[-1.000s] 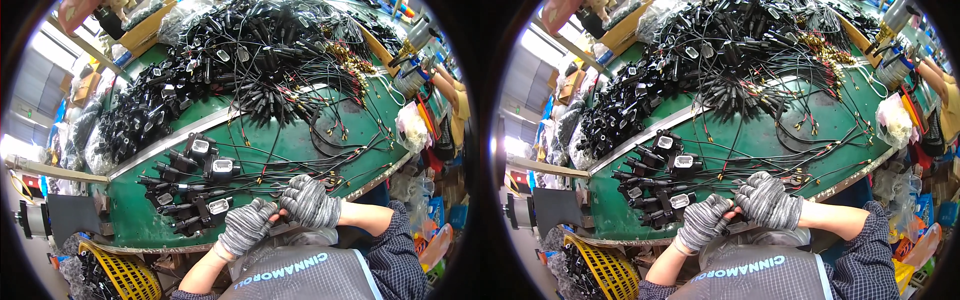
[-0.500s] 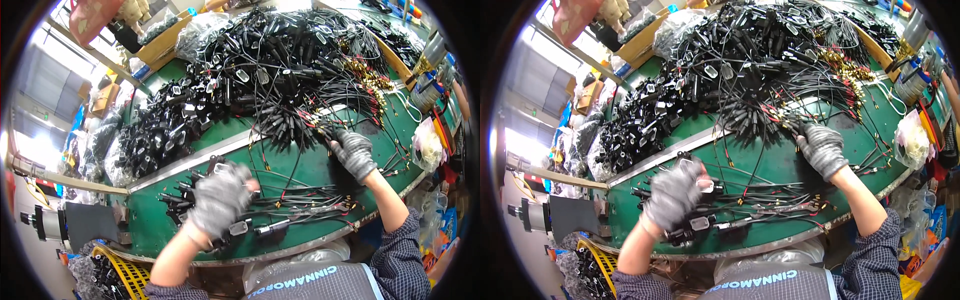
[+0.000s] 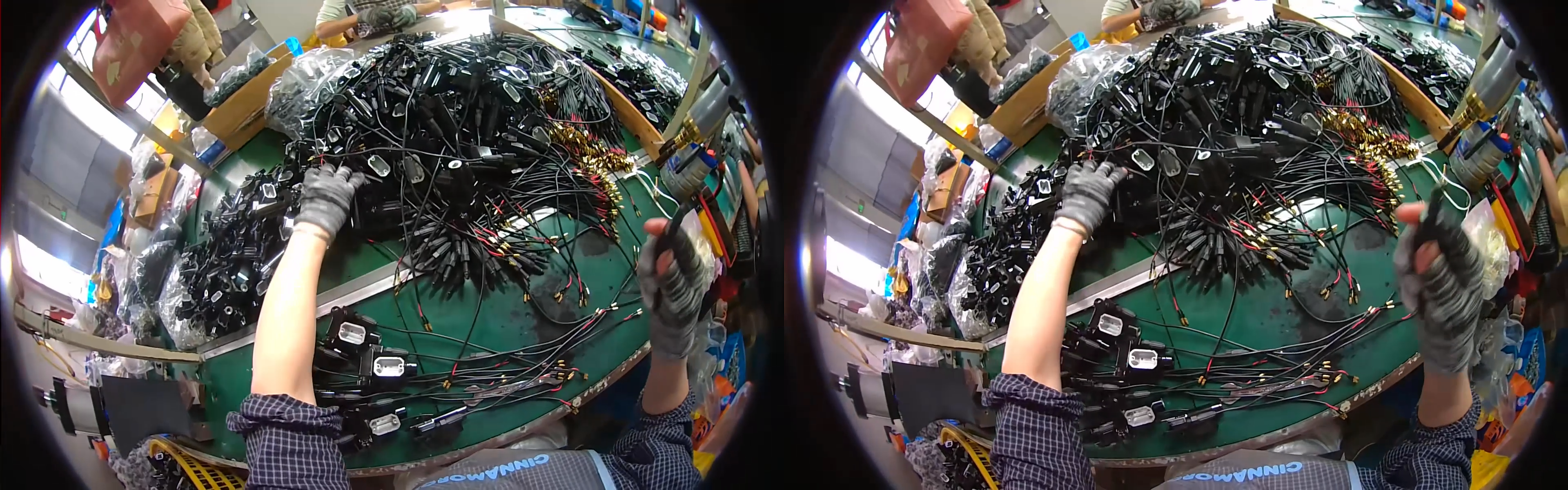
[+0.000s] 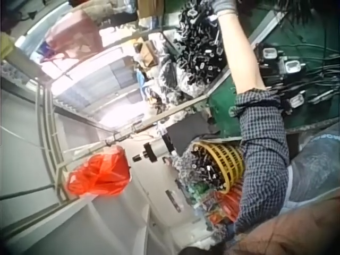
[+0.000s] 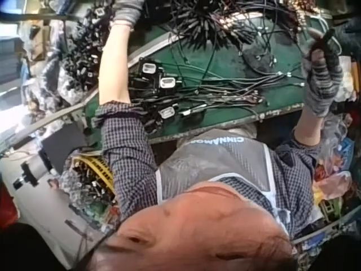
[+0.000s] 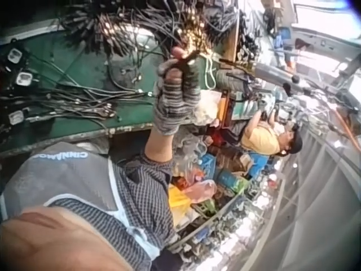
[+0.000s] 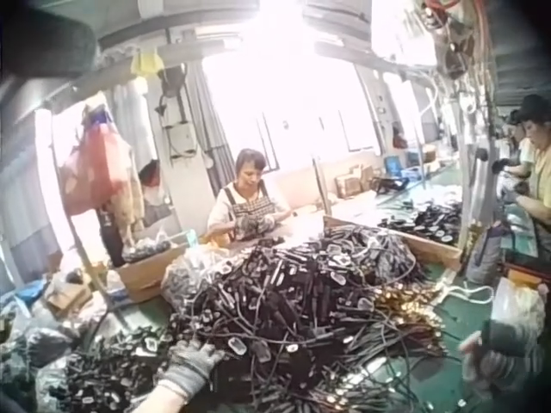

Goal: The recorder is assembling wire harnesses and placing components into plastic bags at a factory workstation.

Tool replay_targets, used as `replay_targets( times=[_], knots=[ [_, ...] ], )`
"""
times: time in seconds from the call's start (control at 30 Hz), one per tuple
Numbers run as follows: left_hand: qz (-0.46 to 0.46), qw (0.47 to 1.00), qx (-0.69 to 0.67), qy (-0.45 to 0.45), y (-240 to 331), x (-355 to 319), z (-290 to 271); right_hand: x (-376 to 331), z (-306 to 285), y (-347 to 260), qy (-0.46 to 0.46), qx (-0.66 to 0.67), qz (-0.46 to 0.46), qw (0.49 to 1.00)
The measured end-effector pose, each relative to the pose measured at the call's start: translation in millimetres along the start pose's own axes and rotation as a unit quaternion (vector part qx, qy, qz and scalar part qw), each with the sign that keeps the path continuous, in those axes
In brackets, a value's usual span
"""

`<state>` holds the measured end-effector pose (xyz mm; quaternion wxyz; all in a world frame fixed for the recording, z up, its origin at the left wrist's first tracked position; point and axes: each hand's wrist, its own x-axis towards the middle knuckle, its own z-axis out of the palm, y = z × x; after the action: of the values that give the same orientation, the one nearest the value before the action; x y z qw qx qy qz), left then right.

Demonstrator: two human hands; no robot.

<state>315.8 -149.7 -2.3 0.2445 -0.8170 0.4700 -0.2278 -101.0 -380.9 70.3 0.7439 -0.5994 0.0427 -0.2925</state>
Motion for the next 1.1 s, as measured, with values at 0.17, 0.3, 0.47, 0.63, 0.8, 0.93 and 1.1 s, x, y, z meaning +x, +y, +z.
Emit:
replay_targets(
  times=[0.17, 0.3, 0.47, 0.63, 0.8, 0.93, 1.1],
  knots=[
    [0.094, 0.993, -0.004, 0.072, 10.6, -38.7, -24.9, -14.3, 29.5, 18.3, 0.037, -0.249, -0.062, 0.966],
    [0.096, 0.976, -0.052, 0.19, 16.5, -88.9, -82.0, -17.0, 37.7, 31.2, -0.011, -0.357, -0.144, 0.923],
    [-0.039, 0.909, -0.407, 0.076, 81.7, -173.1, -166.2, -31.2, 48.1, 41.2, -0.145, -0.435, -0.155, 0.875],
    [-0.067, 0.829, -0.554, -0.013, 146.3, -240.9, -216.8, -48.2, 79.3, 45.7, -0.336, -0.424, -0.173, 0.823],
    [-0.13, 0.713, -0.684, -0.078, 191.7, -267.9, -220.4, -73.8, 81.6, 58.1, -0.473, -0.41, -0.145, 0.767],
    [-0.169, 0.684, -0.705, -0.084, 202.1, -277.2, -214.4, -87.3, 84.9, 63.3, -0.471, -0.428, -0.146, 0.757],
    [-0.164, 0.706, -0.687, -0.045, 208.9, -284.8, -211.0, -99.4, 85.2, 63.8, -0.462, -0.472, -0.161, 0.733]
  ],
)
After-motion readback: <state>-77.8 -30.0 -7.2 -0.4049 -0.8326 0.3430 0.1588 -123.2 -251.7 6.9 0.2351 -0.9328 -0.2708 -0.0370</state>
